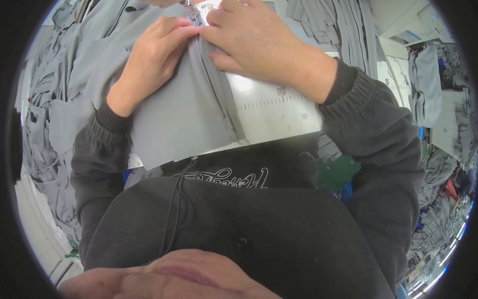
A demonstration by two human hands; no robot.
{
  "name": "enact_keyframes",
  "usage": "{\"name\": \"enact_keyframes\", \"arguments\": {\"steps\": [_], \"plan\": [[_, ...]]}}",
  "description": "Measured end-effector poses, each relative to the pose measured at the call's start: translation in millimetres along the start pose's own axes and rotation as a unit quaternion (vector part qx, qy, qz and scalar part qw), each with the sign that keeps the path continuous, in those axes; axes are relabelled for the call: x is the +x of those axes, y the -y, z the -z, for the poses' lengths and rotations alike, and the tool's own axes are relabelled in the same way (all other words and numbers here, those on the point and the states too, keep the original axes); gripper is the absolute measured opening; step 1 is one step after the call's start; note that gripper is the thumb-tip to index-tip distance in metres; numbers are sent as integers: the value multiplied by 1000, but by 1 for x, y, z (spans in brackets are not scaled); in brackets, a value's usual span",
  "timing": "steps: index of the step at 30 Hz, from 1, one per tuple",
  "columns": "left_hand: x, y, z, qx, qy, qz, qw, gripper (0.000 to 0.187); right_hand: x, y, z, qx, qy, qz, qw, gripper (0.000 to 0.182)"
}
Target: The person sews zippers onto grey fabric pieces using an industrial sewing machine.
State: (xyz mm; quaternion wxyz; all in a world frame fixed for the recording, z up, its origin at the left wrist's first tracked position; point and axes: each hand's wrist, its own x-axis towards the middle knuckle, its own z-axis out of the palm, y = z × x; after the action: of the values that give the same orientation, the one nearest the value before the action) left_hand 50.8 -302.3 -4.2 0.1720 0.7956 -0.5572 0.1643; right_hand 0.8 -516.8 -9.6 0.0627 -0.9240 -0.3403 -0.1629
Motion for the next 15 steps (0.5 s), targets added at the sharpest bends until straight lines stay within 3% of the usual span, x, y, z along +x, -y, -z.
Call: {"name": "enact_keyframes", "arguments": {"steps": [15], "plan": [[-13,-12,-4,-37,16,58,997,20,0,0,-1,25,27,11,999,7]]}}
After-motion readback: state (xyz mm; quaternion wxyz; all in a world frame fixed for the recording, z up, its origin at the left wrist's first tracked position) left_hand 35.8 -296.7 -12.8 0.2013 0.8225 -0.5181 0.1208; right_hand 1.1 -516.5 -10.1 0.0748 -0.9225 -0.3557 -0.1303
